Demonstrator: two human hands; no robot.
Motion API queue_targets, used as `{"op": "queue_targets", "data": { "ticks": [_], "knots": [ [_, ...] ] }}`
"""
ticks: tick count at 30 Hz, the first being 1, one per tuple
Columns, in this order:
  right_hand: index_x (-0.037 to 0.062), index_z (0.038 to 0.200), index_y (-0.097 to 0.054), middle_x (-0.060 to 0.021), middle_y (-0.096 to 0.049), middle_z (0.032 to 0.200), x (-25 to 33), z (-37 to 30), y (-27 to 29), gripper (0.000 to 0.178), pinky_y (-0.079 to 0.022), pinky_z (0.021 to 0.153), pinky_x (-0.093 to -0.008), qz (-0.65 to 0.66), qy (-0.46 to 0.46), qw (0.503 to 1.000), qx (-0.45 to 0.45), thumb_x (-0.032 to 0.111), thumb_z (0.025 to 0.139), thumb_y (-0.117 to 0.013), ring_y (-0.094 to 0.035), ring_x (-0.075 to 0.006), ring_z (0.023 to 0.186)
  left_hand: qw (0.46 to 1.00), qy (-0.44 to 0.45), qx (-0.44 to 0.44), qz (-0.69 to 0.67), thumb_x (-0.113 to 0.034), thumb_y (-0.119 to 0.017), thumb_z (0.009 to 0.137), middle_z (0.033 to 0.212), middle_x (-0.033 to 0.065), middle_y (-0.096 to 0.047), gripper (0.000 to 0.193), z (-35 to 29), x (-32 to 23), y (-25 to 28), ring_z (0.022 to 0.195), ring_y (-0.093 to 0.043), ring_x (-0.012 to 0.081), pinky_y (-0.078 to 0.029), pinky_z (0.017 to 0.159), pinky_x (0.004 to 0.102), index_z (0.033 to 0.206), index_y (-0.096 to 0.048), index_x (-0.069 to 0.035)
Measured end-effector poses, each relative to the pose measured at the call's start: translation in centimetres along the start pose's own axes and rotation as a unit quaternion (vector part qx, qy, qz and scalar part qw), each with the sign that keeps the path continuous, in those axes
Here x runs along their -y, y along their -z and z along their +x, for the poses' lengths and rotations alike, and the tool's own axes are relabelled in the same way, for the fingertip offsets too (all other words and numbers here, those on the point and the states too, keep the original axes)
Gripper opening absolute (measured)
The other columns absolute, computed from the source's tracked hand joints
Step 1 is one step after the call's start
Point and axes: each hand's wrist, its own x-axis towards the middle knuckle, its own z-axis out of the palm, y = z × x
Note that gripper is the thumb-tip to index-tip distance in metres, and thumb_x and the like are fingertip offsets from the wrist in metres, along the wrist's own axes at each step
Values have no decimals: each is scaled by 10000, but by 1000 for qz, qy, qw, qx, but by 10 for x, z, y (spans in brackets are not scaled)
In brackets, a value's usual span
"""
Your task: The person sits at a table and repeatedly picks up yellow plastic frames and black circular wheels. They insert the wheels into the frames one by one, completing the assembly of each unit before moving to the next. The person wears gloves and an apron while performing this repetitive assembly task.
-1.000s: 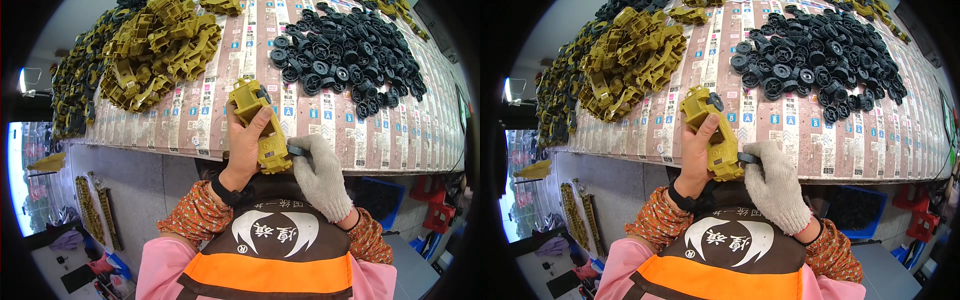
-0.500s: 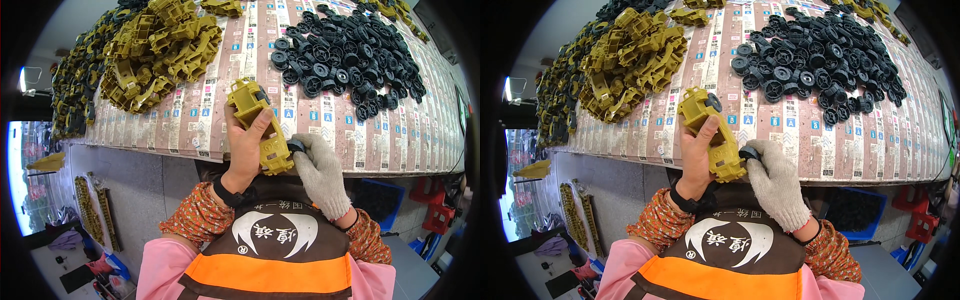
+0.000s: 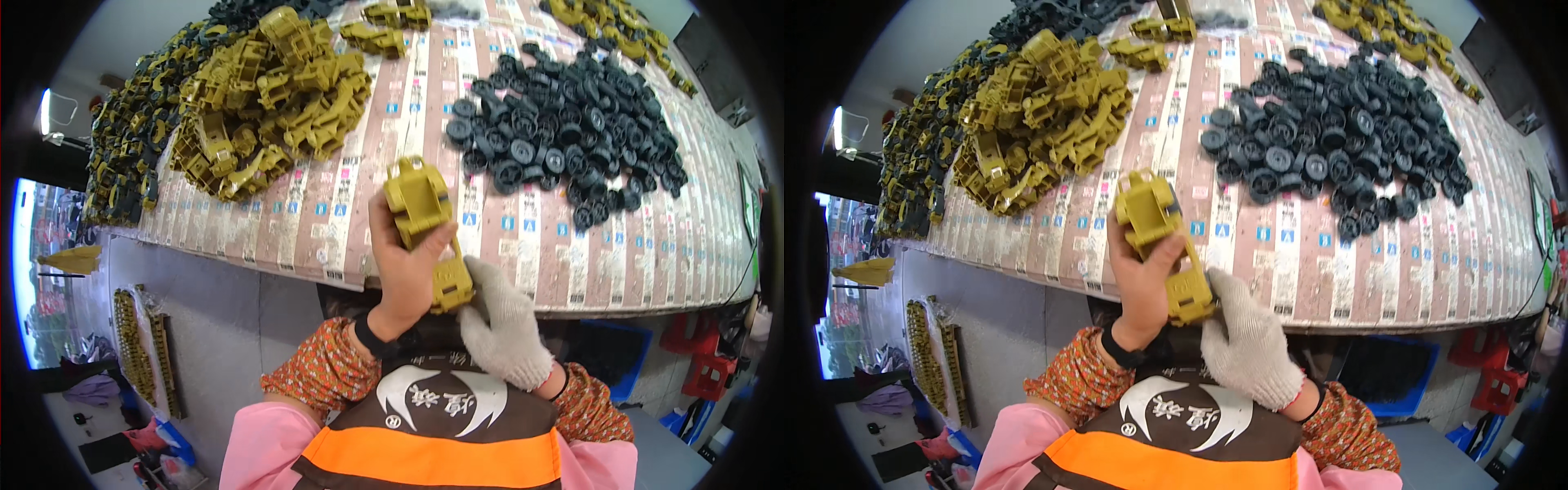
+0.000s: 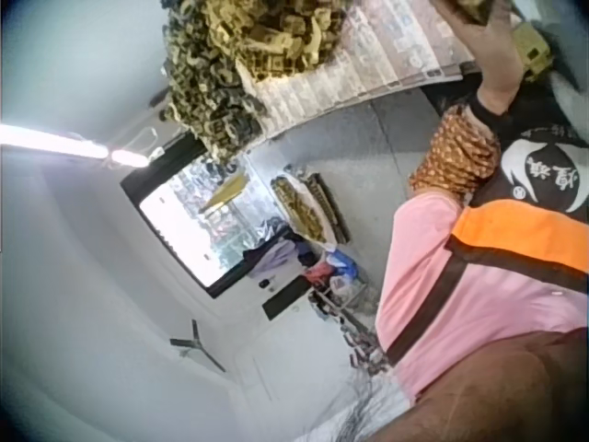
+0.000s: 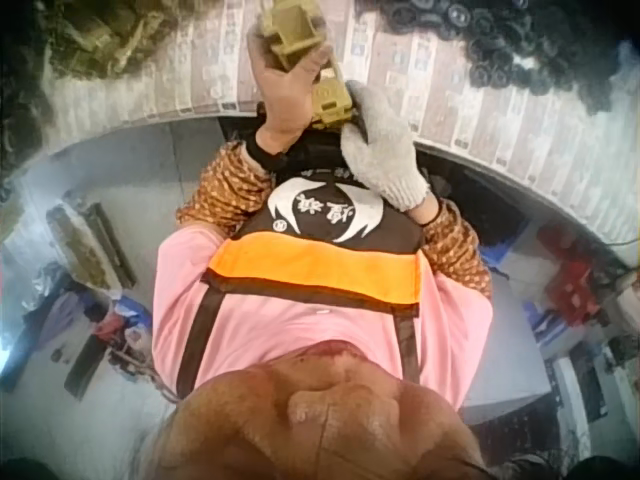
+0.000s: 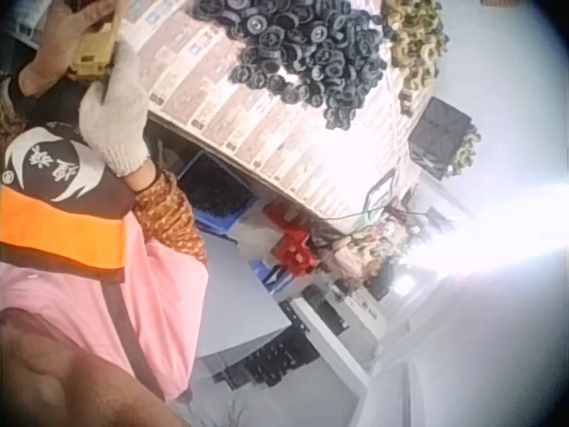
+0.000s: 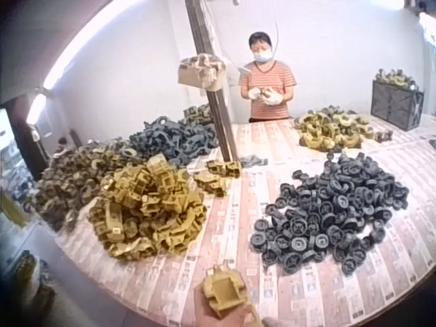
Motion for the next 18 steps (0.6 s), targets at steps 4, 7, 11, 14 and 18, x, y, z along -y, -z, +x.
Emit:
{"op": "queue_targets", "data": {
  "ticks": [4, 7, 11, 14, 18],
  "knots": [
    [0, 1386, -554, -282, -682, 1088, 6, 7, 1, 549, -574, 839, -531, 41, -45, 998, 21, 12, 842, -625, -706, -496, 984, 993, -112, 44, 16, 51, -819, 897, 1307, 49, -569, 677, -5, -1, -8, 1179, -625, 158, -550, 1014, 334, 1428, -417, -71],
    [12, 1406, -542, -234, -707, 1089, 18, 22, 16, 615, -577, 852, -511, -27, -22, 998, 49, 162, 850, -757, -735, -421, 983, 981, -178, 79, -17, 54, -812, 908, 1318, 57, -563, 697, 0, 1, -14, 1191, -623, 164, -538, 1039, 336, 1444, -387, -80],
    [9, 1438, -515, -243, -718, 1158, 41, 61, 34, 743, -577, 909, -479, -60, -104, 989, 91, 326, 845, -831, -740, -405, 1053, 995, -59, 71, -30, 3, -750, 977, 1336, 84, -557, 656, 28, -4, -20, 1225, -619, 189, -528, 1042, 341, 1487, -348, -87],
    [-29, 1386, -520, -215, -718, 1034, 27, 94, 40, 702, -611, 815, -439, -11, -60, 998, 29, 357, 868, -796, -761, -332, 931, 987, 23, 145, -66, -67, -737, 1002, 1378, 141, -530, 767, 54, -16, -18, 1372, -513, 217, -522, 1042, 350, 1584, -239, -117],
    [-49, 1223, -583, -117, -675, 908, 45, 171, 94, 488, -534, 496, -275, 195, -172, 965, 45, 302, 916, -728, -682, -168, 620, 990, -19, 130, 56, -126, -727, 1015, 1401, 112, -536, 601, 78, -28, 8, 1392, -489, 217, -524, 1029, 345, 1516, -395, -111]
  ]
}}
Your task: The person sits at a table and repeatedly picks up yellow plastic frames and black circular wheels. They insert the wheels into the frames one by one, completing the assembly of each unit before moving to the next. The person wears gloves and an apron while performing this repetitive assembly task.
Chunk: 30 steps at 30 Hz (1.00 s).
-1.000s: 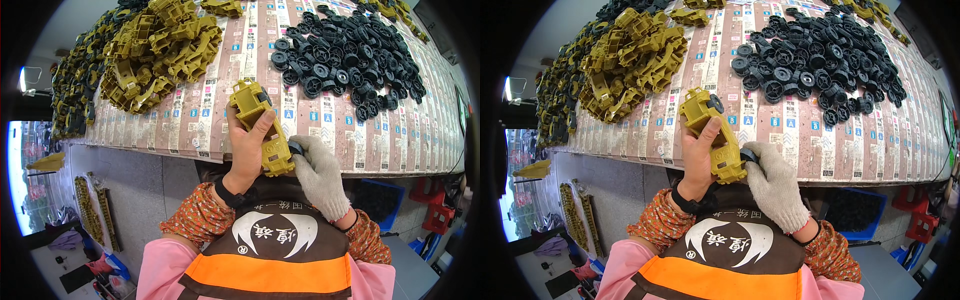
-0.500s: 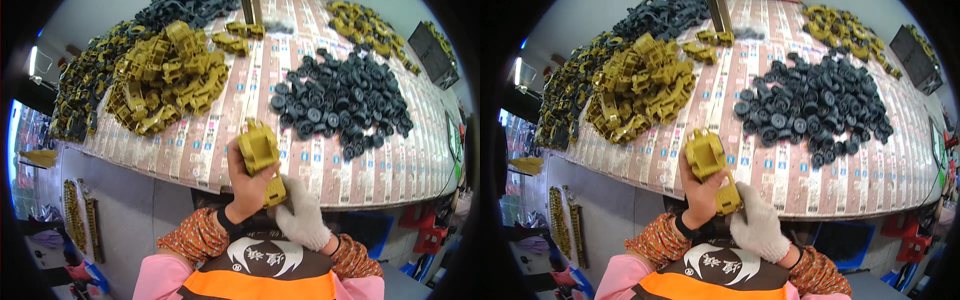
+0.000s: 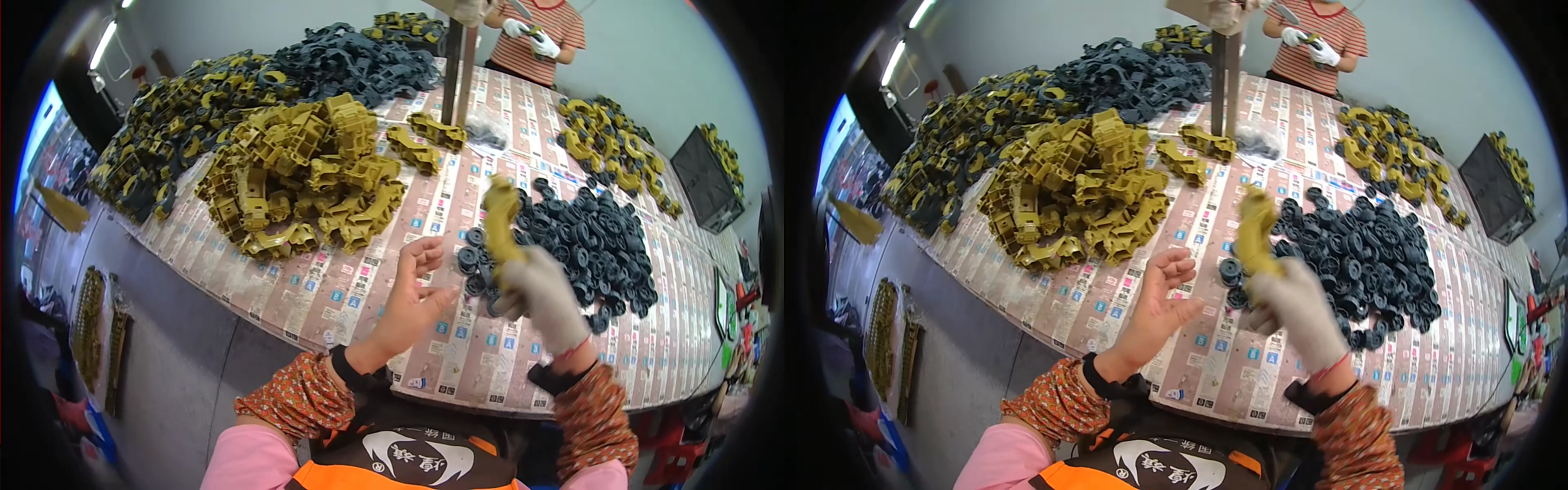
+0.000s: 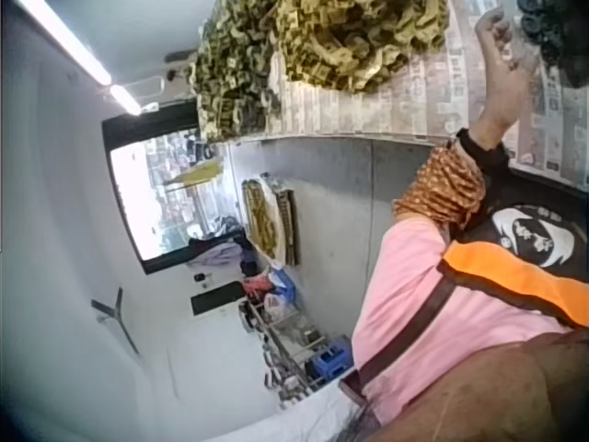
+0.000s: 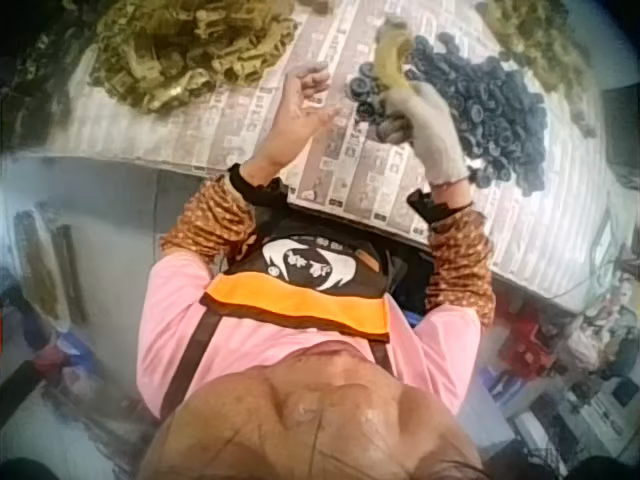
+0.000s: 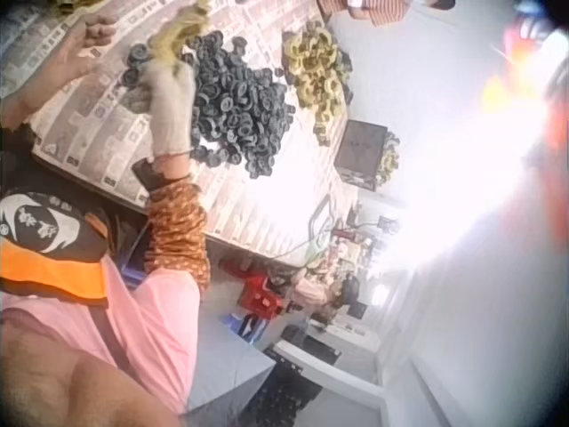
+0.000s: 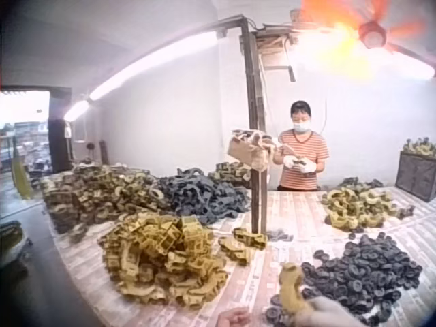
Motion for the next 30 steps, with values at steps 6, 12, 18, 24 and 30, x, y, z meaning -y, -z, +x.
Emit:
{"op": "queue_targets", "data": {
  "ticks": [6, 12, 18, 24, 30],
  "knots": [
    [-72, 1200, -633, -173, -667, 978, 27, 146, 130, 538, -569, 535, -308, -1, 52, 995, -82, 412, 970, -683, -726, -249, 708, 954, 11, -18, 298, -88, -723, 981, 1270, 41, -639, 337, 28, 7, 76, 1263, -557, 161, -533, 952, 297, 1304, -629, -67],
    [-65, 1371, -583, -118, -660, 1064, 58, 197, 155, 494, -623, 726, -339, 21, 142, 955, -259, 273, 1020, -660, -681, -212, 813, 795, -148, -52, 587, -169, -761, 914, 1157, 129, -646, 436, 73, -13, 97, 1138, -593, 328, -499, 975, 449, 1313, -613, -72],
    [-43, 1352, -646, -44, -703, 982, 52, 120, 84, 462, -566, 694, -296, -111, 172, 962, -179, 236, 985, -680, -659, -129, 833, 646, -56, -34, 760, -291, -826, 868, 1159, 154, -599, 657, 113, 14, 94, 1127, -599, 336, -523, 905, 474, 1407, -532, -57],
    [42, 1055, -723, -168, -726, 1004, -22, 53, 62, 161, -566, 853, -453, -489, 319, 808, -82, 151, 946, -676, -705, -402, 979, 640, -66, -65, 763, -255, -830, 837, 1176, 152, -577, 528, 115, 25, 97, 1122, -594, 371, -506, 888, 518, 1242, -548, -68],
    [76, 1021, -718, -155, -658, 981, -51, 43, 48, 170, -557, 814, -467, -565, 282, 762, -142, 208, 913, -728, -682, -367, 966, 699, -37, -40, 713, -164, -772, 842, 1190, 146, -650, 481, 102, 18, 95, 1156, -621, 360, -429, 946, 551, 1239, -504, -115]
  ]
}}
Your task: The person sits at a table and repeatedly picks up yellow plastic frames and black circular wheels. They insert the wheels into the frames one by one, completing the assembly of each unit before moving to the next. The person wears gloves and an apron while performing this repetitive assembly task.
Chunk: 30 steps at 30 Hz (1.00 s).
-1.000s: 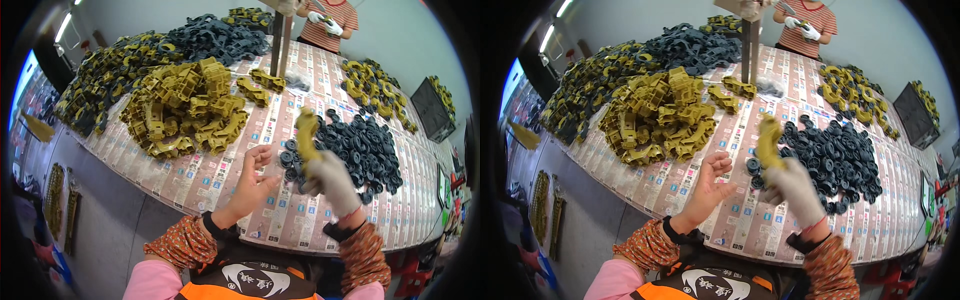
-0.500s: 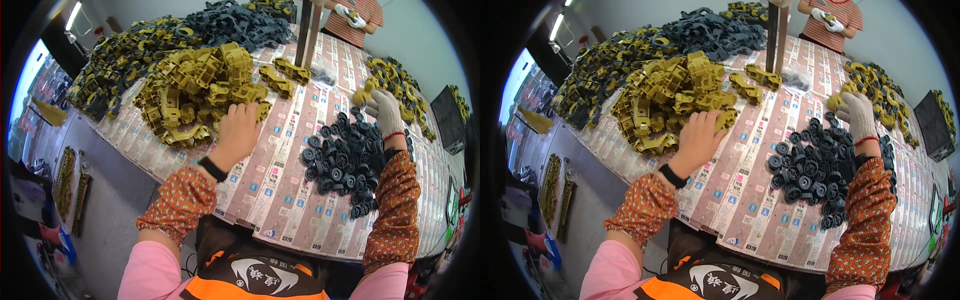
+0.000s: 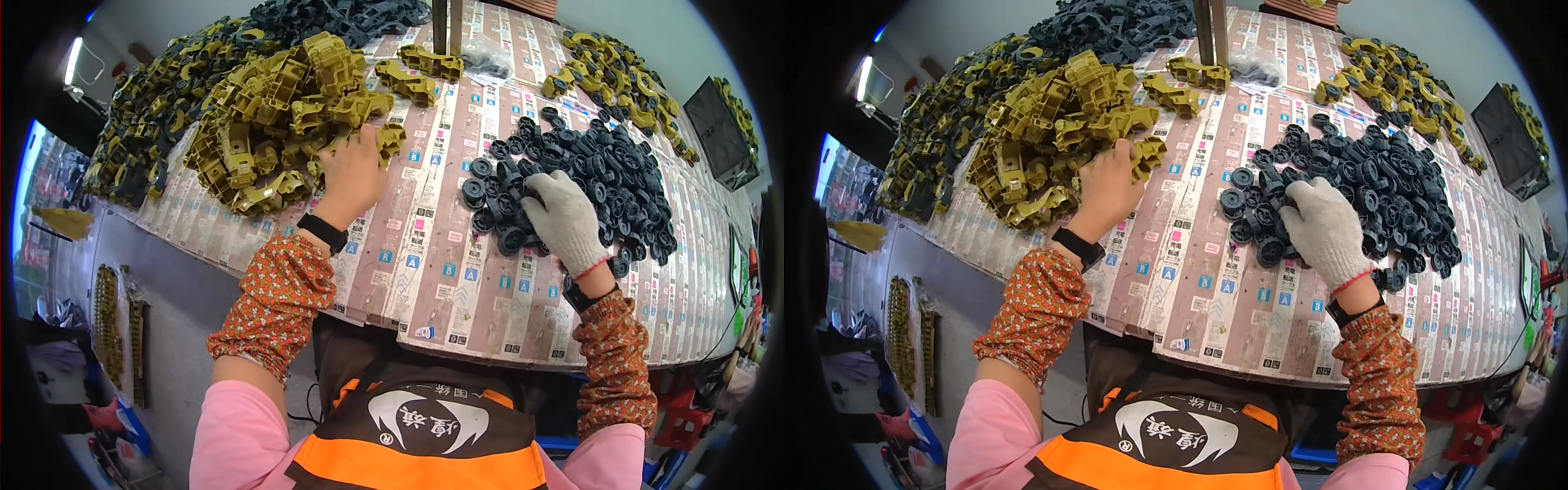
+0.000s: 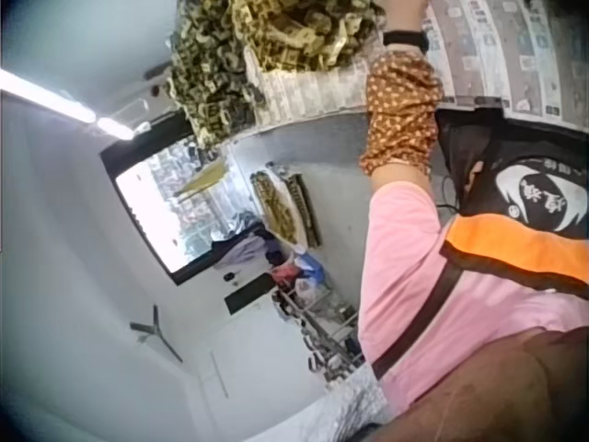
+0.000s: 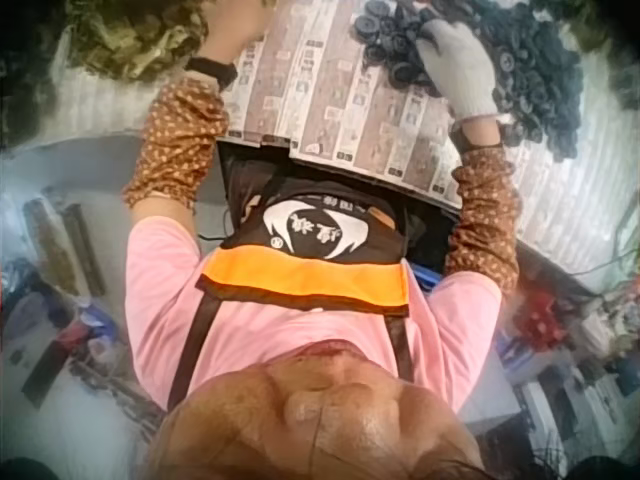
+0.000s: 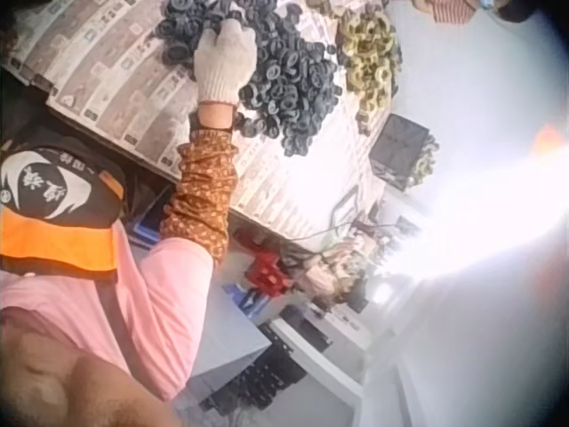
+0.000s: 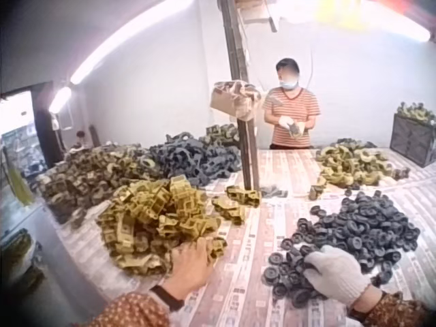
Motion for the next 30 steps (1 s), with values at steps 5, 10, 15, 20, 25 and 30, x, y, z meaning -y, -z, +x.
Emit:
{"op": "queue_targets", "data": {
  "ticks": [5, 10, 15, 20, 25, 30],
  "knots": [
    [102, 971, -745, -132, -670, 1015, 27, 9, -1, 156, -591, 809, -459, -146, 6, 989, 14, 201, 853, -769, -703, -338, 975, 990, -27, -55, -129, -79, -745, 835, 1190, 122, -679, 534, -18, -10, 13, 1160, -630, 338, -403, 969, 520, 1307, -499, -124],
    [104, 966, -750, -117, -693, 1069, 23, 10, -17, 124, -588, 804, -432, -255, 58, 965, 13, 108, 846, -719, -705, -291, 1002, 938, -235, -150, -206, 11, -709, 844, 1198, 97, -684, 597, -52, -43, 41, 1092, -632, 318, -434, 950, 471, 1399, -555, -145],
    [98, 938, -718, -110, -665, 1006, 18, 10, -28, 118, -577, 795, -449, -232, 47, 971, -19, 65, 826, -709, -692, -304, 978, 854, -502, -85, -106, -93, -673, 908, 1100, 16, -590, 529, -110, -61, 32, 1073, -607, 234, -486, 964, 406, 1411, -615, -246],
    [42, 977, -672, -142, -682, 975, 12, -18, 8, 79, -577, 769, -424, 4, -7, 988, -151, 96, 920, -676, -697, -316, 913, 851, -516, 5, -97, -121, -678, 876, 1283, 57, -570, 536, -137, -56, 19, 1333, -559, 278, -471, 1143, 450, 1386, -609, -270],
    [-5, 1047, -657, -137, -686, 889, 23, -83, 40, 127, -522, 725, -337, 345, -198, 910, 119, 80, 955, -637, -662, -167, 808, 900, -399, 2, -174, 32, -653, 861, 1421, 107, -572, 662, -145, -25, 19, 1353, -554, 326, -507, 1098, 431, 1481, -564, -183],
    [37, 1126, -667, -197, -682, 1047, 26, -134, 11, 202, -547, 856, -437, 177, -122, 975, 52, 71, 928, -689, -693, -375, 971, 905, -33, 156, -395, -245, -755, 976, 1359, 179, -600, 694, -144, -47, 8, 1167, -605, 279, -515, 999, 403, 1562, -424, -76]
  ]
}}
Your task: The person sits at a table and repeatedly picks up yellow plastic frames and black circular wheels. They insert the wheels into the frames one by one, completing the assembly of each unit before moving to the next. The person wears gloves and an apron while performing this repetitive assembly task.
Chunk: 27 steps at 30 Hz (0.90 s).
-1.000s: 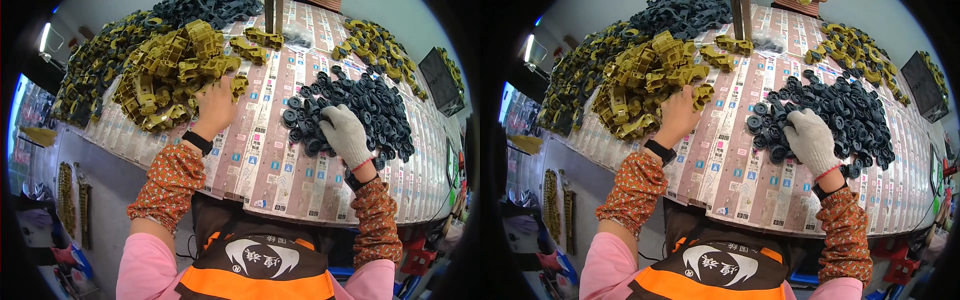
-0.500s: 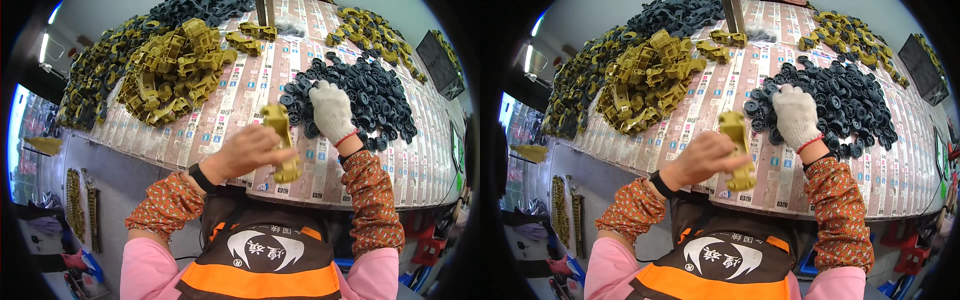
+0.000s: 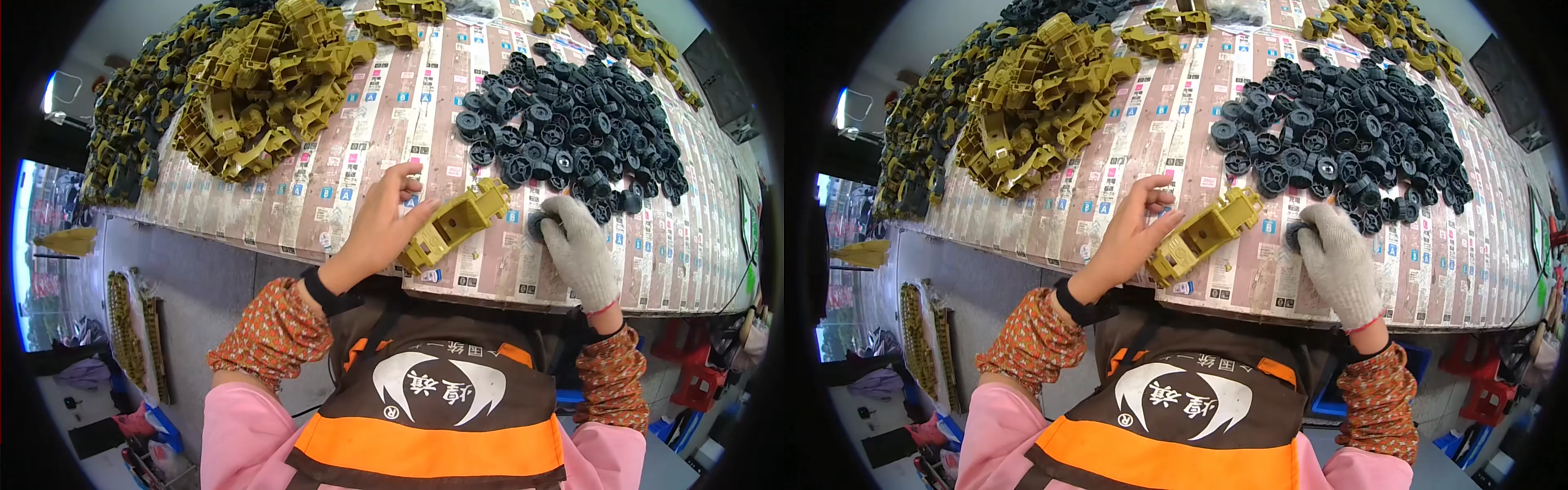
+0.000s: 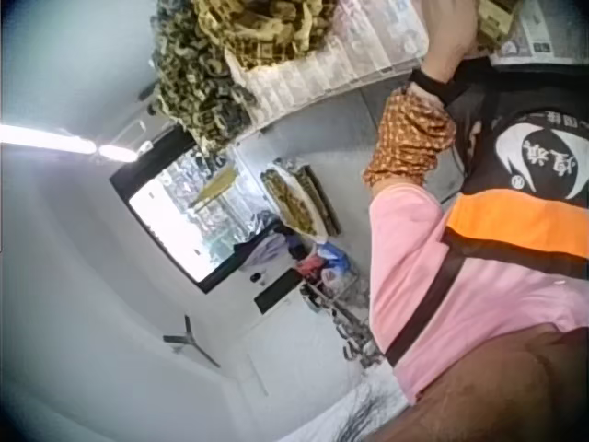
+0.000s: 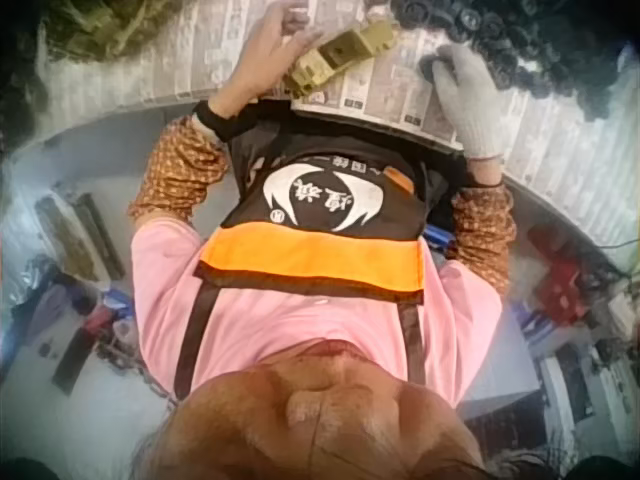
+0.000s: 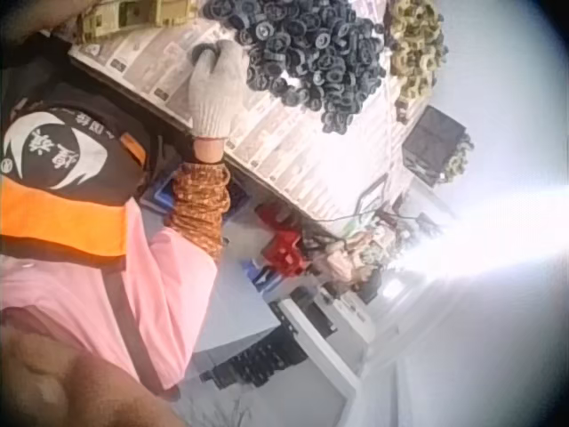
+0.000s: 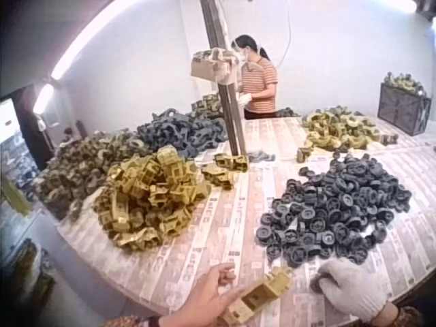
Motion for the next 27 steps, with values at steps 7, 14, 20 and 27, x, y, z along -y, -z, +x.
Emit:
{"op": "queue_targets", "data": {
  "ticks": [7, 14, 20, 27],
  "knots": [
    [54, 1254, -638, -178, -645, 1139, 20, -10, -13, 411, -535, 905, -482, -132, 80, 988, -16, 106, 865, -761, -645, -393, 1057, 983, -58, 116, 131, -367, -843, 885, 1281, 224, -644, 883, 23, -51, -20, 1227, -617, 393, -494, 1053, 474, 1586, -387, -84],
    [27, 1180, -616, -198, -630, 1088, 5, -8, -15, 364, -528, 862, -497, -127, 87, 988, -24, 120, 857, -756, -633, -413, 1023, 961, 117, 224, -115, -296, -771, 967, 1298, 179, -641, 780, 29, -53, -13, 1254, -639, 294, -530, 1024, 399, 1603, -364, -99],
    [16, 1161, -611, -230, -624, 1061, 6, -8, -24, 339, -528, 834, -515, -119, 53, 991, -28, 130, 868, -740, -635, -437, 994, 791, 238, 212, -523, -514, -646, 1060, 1221, 108, -661, 696, -15, -32, -6, 993, -729, 216, -647, 831, 413, 1570, -408, -105],
    [8, 1329, -611, -170, -670, 1156, 29, -14, -19, 375, -549, 882, -387, 199, -64, 977, 50, 161, 992, -671, -678, -273, 1043, 787, 230, 178, -544, -646, -581, 1038, 1178, 96, -677, 716, -39, -37, -20, 1021, -726, 197, -659, 835, 412, 1463, -494, -77]
  ]
}}
